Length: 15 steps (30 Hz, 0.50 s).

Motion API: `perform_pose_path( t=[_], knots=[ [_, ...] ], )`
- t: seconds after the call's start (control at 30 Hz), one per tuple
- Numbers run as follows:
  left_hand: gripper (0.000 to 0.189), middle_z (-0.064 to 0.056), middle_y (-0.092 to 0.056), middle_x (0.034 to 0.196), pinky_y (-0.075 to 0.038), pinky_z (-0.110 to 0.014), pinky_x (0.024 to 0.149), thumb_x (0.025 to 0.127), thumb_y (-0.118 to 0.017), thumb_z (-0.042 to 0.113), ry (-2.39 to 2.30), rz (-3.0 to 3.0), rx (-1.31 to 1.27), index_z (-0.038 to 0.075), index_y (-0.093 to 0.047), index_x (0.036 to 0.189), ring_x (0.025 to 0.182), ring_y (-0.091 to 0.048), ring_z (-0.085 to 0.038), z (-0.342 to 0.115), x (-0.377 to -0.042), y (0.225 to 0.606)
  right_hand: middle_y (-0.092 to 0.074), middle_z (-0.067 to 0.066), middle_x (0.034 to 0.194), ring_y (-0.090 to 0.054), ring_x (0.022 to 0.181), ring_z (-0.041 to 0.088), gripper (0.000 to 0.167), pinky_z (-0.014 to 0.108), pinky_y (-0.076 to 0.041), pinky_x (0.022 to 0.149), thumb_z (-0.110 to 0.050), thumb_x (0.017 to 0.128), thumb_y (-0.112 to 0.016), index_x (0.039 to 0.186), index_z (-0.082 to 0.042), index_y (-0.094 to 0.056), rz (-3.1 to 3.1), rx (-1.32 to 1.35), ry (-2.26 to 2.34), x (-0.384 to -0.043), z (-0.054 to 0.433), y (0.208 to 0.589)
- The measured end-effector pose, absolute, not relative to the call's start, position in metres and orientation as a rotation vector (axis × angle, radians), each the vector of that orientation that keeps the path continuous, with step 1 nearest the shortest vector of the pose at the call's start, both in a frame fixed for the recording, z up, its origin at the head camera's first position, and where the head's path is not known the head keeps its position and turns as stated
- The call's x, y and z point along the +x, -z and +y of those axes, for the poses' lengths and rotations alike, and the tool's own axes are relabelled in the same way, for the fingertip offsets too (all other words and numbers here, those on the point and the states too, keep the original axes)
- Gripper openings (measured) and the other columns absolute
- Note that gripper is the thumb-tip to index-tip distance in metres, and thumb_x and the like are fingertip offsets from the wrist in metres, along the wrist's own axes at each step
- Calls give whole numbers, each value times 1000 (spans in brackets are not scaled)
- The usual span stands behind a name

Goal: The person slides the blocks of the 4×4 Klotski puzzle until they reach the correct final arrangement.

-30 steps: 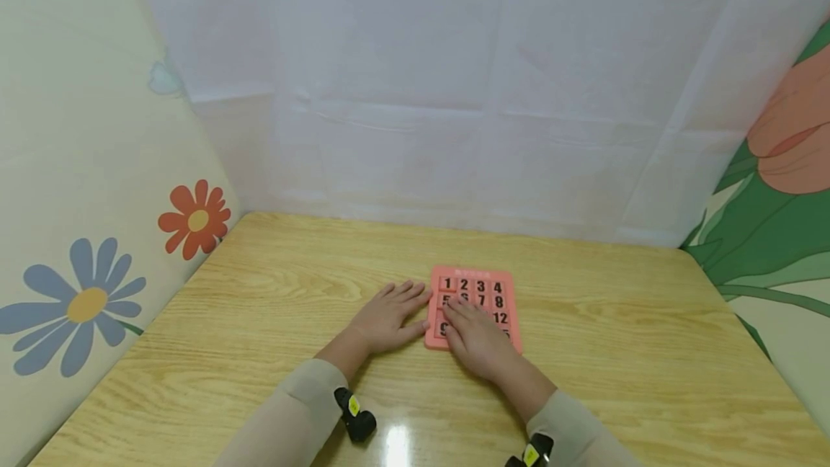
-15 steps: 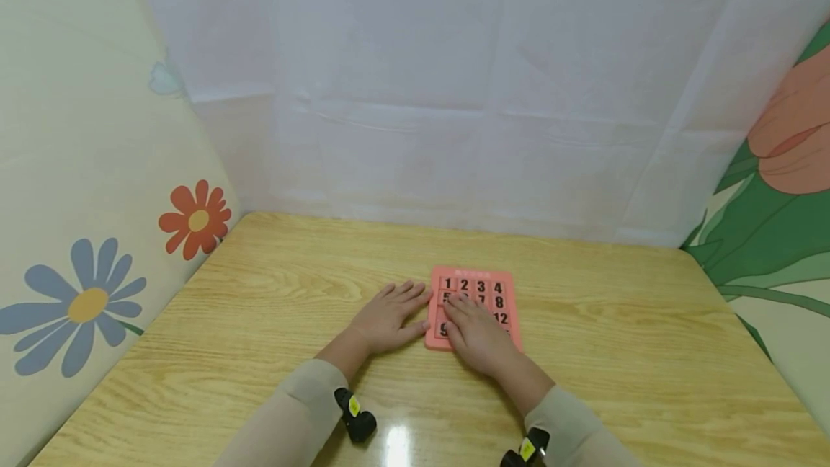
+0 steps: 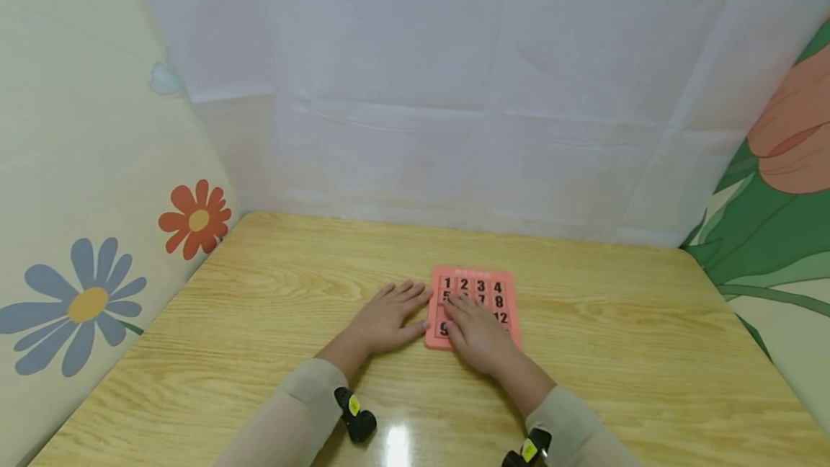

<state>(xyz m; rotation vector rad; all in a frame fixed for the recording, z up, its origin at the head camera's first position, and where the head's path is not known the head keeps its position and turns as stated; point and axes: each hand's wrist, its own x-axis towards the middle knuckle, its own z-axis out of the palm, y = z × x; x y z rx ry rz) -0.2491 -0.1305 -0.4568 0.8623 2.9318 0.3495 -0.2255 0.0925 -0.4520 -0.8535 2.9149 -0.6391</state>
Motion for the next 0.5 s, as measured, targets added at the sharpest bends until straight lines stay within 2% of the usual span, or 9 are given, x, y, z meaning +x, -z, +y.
perform_pose_path(
  t=[0.5],
  knots=[
    [64,-6,-30,161,-17,-50,125,100,-42,51,-344,2939,869,17,-34,154,151,-23,-28,-131,-249,457,-43,9,154,-34,146,30,46,47,-24,123,-29,105,-41,145,-8,-49,2909,-882,648,-207,100,454]
  ],
)
